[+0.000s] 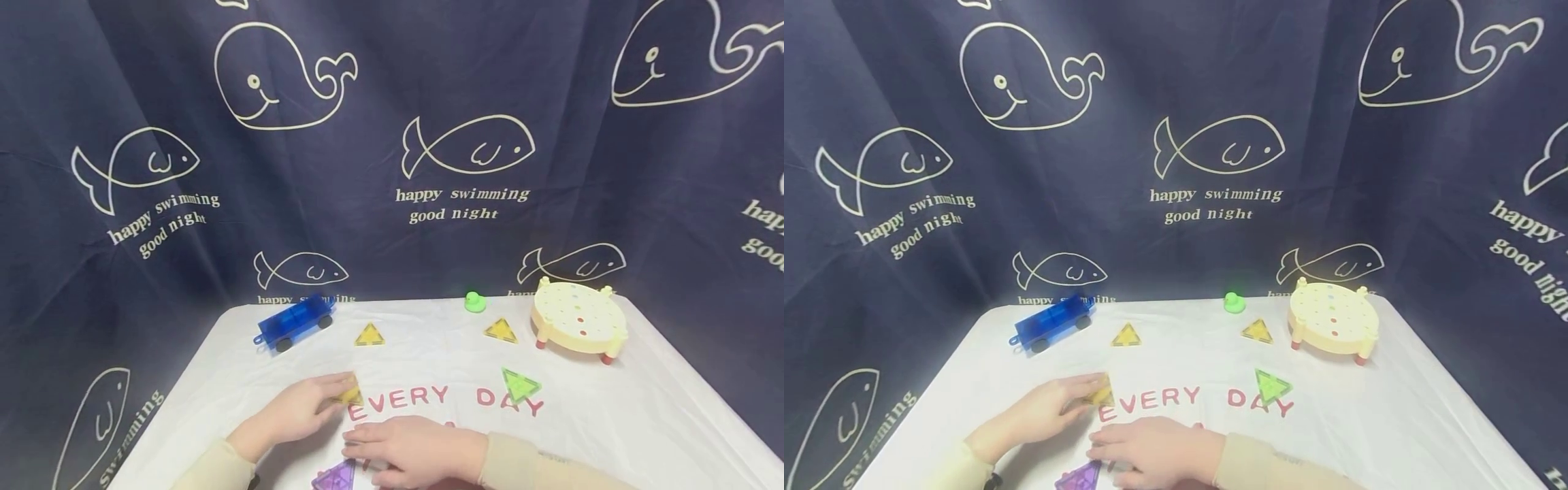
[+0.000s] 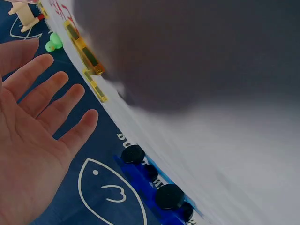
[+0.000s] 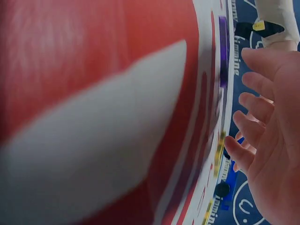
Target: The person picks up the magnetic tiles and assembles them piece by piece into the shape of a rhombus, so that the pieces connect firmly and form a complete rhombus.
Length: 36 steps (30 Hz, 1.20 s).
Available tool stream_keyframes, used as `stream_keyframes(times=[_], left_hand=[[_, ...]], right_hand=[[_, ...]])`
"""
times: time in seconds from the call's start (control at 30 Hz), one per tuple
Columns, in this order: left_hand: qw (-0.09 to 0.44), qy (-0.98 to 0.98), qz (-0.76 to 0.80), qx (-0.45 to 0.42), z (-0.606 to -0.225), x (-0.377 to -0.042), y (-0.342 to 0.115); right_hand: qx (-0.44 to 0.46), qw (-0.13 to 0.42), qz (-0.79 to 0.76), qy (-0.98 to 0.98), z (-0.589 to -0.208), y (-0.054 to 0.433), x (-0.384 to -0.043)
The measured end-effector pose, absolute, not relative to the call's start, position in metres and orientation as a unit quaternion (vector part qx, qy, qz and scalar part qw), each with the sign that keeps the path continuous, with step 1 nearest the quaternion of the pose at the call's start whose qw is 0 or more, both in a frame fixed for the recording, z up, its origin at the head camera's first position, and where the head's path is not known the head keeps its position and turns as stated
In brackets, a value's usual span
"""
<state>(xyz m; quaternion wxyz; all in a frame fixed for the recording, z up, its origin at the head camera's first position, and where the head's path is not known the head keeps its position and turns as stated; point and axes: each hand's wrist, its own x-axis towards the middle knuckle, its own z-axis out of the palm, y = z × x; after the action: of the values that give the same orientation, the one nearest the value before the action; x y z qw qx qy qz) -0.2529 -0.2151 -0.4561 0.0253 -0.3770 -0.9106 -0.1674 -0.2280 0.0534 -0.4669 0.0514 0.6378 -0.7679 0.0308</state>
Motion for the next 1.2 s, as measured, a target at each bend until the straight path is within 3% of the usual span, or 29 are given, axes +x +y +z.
stream_keyframes(times=[0.27, 0.77, 1.2], left_hand=[[-0.004, -0.917, -0.164, -0.364, -0.461, -0.245, -0.217], [-0.008, -0.917, -0.151, -0.370, -0.467, -0.244, -0.218], [-0.038, -0.927, -0.162, -0.337, -0.468, -0.245, -0.217]], right_hand=[[0.675, 0.009, -0.018, -0.738, -0.471, 0.046, -0.222], [0.666, 0.018, -0.027, -0.745, -0.474, 0.056, -0.219], [0.612, 0.035, 0.010, -0.790, -0.468, 0.108, -0.230]])
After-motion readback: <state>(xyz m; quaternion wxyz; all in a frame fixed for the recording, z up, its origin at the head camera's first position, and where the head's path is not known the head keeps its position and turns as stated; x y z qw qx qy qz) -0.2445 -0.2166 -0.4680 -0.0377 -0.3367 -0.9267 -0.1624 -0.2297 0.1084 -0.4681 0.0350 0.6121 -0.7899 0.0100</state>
